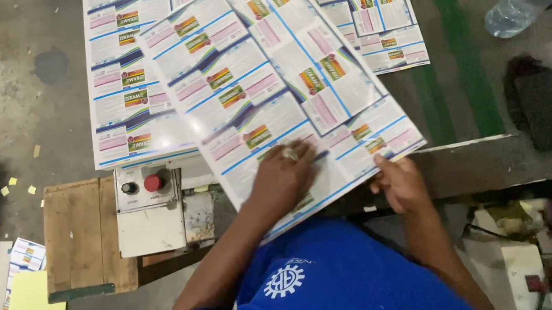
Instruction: The person stands at a workbench and sorts through a large stack of printed sheets. They repeatedly pick up sheets from the left side of the table and move them to the right side, creating a new pile. The person handles the papers by hand, occasionally adjusting the alignment of the stack.
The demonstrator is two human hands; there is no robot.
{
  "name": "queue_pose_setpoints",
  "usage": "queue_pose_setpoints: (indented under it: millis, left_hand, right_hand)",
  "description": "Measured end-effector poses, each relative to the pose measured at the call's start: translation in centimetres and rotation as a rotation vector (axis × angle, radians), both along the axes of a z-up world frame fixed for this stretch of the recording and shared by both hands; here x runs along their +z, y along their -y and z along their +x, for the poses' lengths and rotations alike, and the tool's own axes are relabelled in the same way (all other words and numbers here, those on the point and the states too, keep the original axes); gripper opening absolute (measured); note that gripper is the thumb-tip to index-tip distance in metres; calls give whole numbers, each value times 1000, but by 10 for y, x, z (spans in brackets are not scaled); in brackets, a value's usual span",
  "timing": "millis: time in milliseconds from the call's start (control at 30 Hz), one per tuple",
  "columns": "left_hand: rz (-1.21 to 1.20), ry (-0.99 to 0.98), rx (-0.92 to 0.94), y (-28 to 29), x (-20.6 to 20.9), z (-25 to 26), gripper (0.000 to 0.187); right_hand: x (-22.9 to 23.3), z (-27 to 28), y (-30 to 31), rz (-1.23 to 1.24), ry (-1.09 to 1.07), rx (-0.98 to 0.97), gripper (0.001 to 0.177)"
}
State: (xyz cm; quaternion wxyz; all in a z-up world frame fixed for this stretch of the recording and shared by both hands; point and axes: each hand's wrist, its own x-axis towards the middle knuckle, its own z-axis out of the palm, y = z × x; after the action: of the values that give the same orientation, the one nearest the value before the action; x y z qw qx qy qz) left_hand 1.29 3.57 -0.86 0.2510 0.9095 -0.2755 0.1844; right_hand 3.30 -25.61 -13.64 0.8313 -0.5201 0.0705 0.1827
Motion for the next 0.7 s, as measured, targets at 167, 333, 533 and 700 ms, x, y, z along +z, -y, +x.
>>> queue_pose_setpoints:
  millis: [167,333,533,700]
  left_hand:
    - [57,-52,385,-81,-14,12,30]
    - [266,80,518,-109,-11,10,70]
    - [340,-26,521,-115,-15,0,47]
    - [154,6,504,-125,21,4,18]
  right_hand:
    - [0,1,55,-142,67,-237,18]
    - [-16,-9,109,-250,76,-397,18]
    - [-32,-30,146,-452,-29,-420,17]
    - [-22,-42,141,-493,-48,-382,19]
